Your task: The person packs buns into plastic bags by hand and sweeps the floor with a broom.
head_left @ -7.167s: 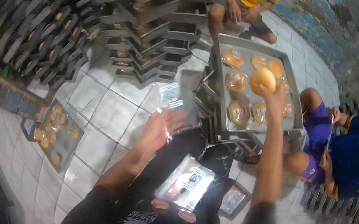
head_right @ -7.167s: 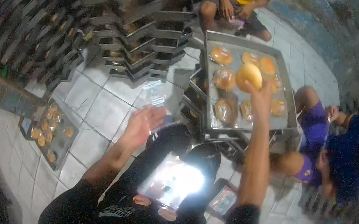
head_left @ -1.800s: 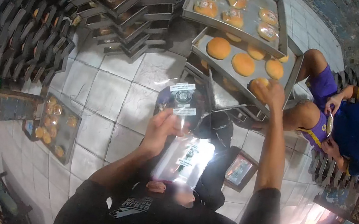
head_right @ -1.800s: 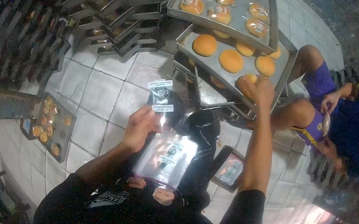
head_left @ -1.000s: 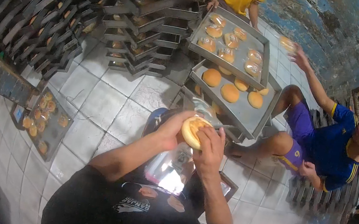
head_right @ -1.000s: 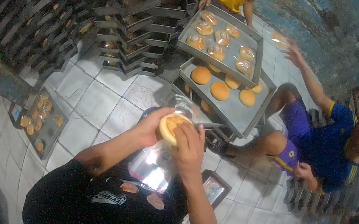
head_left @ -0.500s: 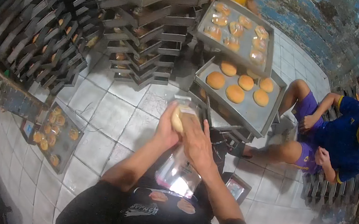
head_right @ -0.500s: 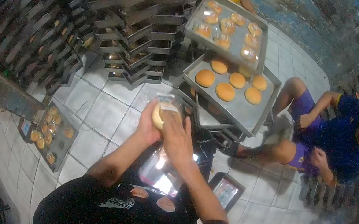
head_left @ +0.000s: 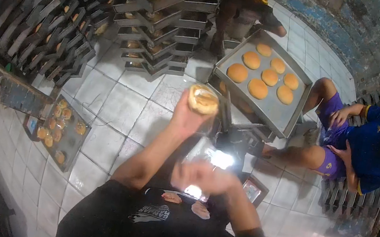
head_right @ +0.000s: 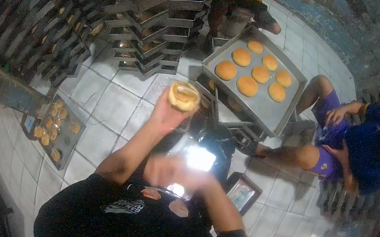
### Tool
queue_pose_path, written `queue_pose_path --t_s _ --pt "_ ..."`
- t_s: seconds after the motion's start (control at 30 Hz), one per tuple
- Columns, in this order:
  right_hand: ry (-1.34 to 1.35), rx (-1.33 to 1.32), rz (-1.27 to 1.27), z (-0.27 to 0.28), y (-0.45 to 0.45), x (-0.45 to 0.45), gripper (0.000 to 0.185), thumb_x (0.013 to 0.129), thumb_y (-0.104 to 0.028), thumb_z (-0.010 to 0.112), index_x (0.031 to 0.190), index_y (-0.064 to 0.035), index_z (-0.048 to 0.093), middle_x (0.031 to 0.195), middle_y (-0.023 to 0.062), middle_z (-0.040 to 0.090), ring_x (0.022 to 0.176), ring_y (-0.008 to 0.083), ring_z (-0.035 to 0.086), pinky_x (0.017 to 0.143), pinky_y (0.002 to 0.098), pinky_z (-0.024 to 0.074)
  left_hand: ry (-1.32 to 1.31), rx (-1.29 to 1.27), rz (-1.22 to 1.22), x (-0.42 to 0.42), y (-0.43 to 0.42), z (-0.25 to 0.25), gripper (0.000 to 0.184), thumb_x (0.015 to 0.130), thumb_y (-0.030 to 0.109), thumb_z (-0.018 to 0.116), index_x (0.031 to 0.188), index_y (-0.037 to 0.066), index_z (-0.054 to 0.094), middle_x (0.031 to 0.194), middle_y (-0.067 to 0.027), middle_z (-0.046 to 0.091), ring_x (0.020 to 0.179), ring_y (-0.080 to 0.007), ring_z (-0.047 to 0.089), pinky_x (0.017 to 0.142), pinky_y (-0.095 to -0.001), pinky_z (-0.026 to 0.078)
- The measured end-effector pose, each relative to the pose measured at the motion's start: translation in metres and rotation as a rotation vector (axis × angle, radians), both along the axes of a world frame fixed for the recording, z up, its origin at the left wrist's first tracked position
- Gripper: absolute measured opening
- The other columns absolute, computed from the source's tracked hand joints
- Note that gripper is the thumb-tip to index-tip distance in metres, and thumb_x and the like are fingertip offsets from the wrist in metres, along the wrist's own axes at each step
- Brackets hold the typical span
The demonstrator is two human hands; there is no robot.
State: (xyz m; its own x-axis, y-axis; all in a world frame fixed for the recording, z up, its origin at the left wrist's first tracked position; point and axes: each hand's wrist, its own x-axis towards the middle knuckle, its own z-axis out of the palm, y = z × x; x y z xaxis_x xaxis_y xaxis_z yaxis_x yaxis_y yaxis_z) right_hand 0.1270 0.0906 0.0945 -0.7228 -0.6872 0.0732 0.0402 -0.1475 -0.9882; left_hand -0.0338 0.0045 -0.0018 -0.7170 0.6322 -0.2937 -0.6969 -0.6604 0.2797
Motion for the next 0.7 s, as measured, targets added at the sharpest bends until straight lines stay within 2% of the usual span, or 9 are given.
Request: queue_pose_path --t_s 0.1,0.13,0.2,0.3,0.37,0.43,0.53,0.57,0.7 --pt "0.143 -0.233 -0.04 -0.002 -0.01 0.013 0.008 0.094 -0.009 0.067 0.091 -0.0029 0.062 0.103 0.0108 0.064 0.091 0.0198 0.062 0.078 0.0311 0.0483 -0.13 0.025 0.166 -0.012 -0.024 0.0 0.063 0.104 0.057 0.031 0.137 0.007 0.053 0.134 -0.0163 0.057 0.122 -0.0333 0.057 0.106 -0.0563 0.045" --pt "-0.453 0.195 -0.466 -0.003 0.002 0.015 0.01 0.092 -0.007 0.069 0.098 -0.002 0.062 0.107 0.0082 0.064 0.091 0.0134 0.06 0.078 0.0276 0.049 -0.137 0.026 0.176 -0.005 -0.022 -0.002 0.063 0.104 0.057 0.031 0.137 0.007 0.053 0.134 -0.0163 0.057 0.122 -0.0333 0.057 0.106 -0.0563 0.045" --pt "0.163 0.268 -0.888 -0.035 0.013 -0.016 0.012 0.092 -0.006 0.069 0.1 -0.0017 0.06 0.11 0.006 0.062 0.087 0.0082 0.059 0.07 0.0257 0.0506 -0.102 0.024 0.2 0.01 -0.016 -0.005 0.064 0.104 0.057 0.032 0.136 0.007 0.053 0.134 -0.0161 0.058 0.122 -0.0337 0.057 0.105 -0.0564 0.045" --pt "0.217 0.348 -0.771 -0.039 0.005 -0.019 0.011 0.089 -0.003 0.071 0.09 -0.0033 0.059 0.097 0.0043 0.063 0.077 0.007 0.057 0.062 0.024 0.0476 -0.119 -0.069 0.143 0.02 -0.002 -0.011 0.062 0.105 0.056 0.03 0.135 0.007 0.054 0.132 -0.0163 0.059 0.122 -0.0342 0.057 0.107 -0.0536 0.044" --pt "-0.109 0.221 -0.458 -0.005 0.008 0.001 0.017 0.087 -0.004 0.073 0.081 -0.0059 0.058 0.08 0.0022 0.062 0.07 0.0078 0.058 0.059 0.0246 0.0468 -0.105 -0.044 0.118 0.016 -0.004 -0.011 0.059 0.106 0.054 0.031 0.133 0.007 0.054 0.131 -0.0165 0.06 0.122 -0.0337 0.057 0.107 -0.0513 0.045" --pt "0.108 0.165 -0.214 0.005 0.018 0.022 0.017 0.084 -0.009 0.076 0.085 -0.0068 0.059 0.083 0.0049 0.063 0.079 0.0142 0.063 0.07 0.0289 0.0499 -0.054 -0.065 0.13 0.0 -0.029 -0.012 0.059 0.106 0.055 0.03 0.132 0.007 0.054 0.13 -0.0155 0.06 0.121 -0.0324 0.058 0.105 -0.051 0.047" --pt "0.166 0.585 -0.968 -0.014 0.023 0.012 0.033 0.08 -0.011 0.078 0.108 -0.002 0.062 0.101 0.012 0.067 0.091 0.0278 0.067 0.085 0.037 0.0527 -0.081 -0.071 0.122 0.021 -0.039 0.017 0.054 0.107 0.053 0.034 0.13 0.009 0.054 0.128 -0.0141 0.061 0.119 -0.0303 0.06 0.102 -0.0495 0.05" --pt "0.675 0.844 -1.153 -0.006 0.026 0.004 0.042 0.078 -0.009 0.078 0.116 0.0001 0.062 0.104 0.0156 0.066 0.094 0.0349 0.066 0.088 0.0414 0.0534 -0.059 -0.046 -0.041 0.043 -0.036 0.023 0.051 0.107 0.052 0.038 0.13 0.01 0.054 0.128 -0.0134 0.061 0.119 -0.0292 0.06 0.102 -0.0484 0.05" --pt "0.793 0.751 -1.119 0.001 0.014 0.007 0.026 0.082 -0.009 0.076 0.106 -0.0021 0.068 0.104 0.015 0.067 0.094 0.0351 0.067 0.081 0.0406 0.0554 0.228 -0.36 -0.116 0.058 -0.04 0.039 0.047 0.107 0.041 0.046 0.138 0.008 0.052 0.133 -0.0107 0.061 0.121 -0.0219 0.059 0.104 -0.0383 0.049"
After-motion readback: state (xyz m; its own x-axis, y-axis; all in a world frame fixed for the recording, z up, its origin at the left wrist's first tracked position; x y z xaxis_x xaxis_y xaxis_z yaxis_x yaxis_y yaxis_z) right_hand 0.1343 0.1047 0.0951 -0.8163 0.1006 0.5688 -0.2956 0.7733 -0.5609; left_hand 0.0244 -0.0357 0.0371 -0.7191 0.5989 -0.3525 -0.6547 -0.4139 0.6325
